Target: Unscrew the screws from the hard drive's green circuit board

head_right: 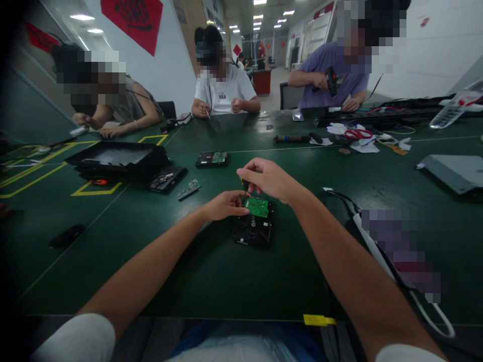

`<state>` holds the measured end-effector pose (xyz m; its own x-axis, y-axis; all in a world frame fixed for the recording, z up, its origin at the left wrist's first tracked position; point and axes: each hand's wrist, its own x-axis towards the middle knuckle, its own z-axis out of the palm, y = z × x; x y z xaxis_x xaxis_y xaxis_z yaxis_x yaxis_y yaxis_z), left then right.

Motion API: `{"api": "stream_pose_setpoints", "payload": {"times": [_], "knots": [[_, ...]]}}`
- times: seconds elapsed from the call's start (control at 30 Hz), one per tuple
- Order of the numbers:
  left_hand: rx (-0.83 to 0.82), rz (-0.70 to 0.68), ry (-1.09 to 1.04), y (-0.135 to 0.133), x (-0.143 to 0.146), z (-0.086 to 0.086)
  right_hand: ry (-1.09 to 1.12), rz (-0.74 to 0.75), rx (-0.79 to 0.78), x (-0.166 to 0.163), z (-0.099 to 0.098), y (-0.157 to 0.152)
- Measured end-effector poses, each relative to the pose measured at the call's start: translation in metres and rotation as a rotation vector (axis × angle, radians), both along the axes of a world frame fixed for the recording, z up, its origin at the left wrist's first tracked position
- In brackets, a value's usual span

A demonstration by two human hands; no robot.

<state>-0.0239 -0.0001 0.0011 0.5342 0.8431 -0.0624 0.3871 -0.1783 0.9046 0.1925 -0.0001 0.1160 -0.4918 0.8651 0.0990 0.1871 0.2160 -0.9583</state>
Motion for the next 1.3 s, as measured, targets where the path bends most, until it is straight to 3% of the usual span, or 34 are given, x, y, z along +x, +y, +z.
{"api": "stream_pose_setpoints", "payload": {"times": [0.33,0.6,1.0,1.3], "knots": [[0.006,-0.012,-0.013,-0.0006,-0.0002,0.0004,0.142,0.095,-0.187,0.0,0.0022,-0.0008],[-0.003,-0.003,-0.005,-0.0013,-0.0003,0.0008,0.0,0.02,0.027,0.0012,0.002,-0.0017],[0.027,-0.008,0.024,-0.001,-0.0002,0.0022,0.125,0.016,-0.127,-0.0029,-0.0021,0.0025],[-0.002,0.001,-0.008,-0.0029,0.001,0.0024,0.017,-0.023,-0.02,-0.0016,-0.0008,0.0002]]}}
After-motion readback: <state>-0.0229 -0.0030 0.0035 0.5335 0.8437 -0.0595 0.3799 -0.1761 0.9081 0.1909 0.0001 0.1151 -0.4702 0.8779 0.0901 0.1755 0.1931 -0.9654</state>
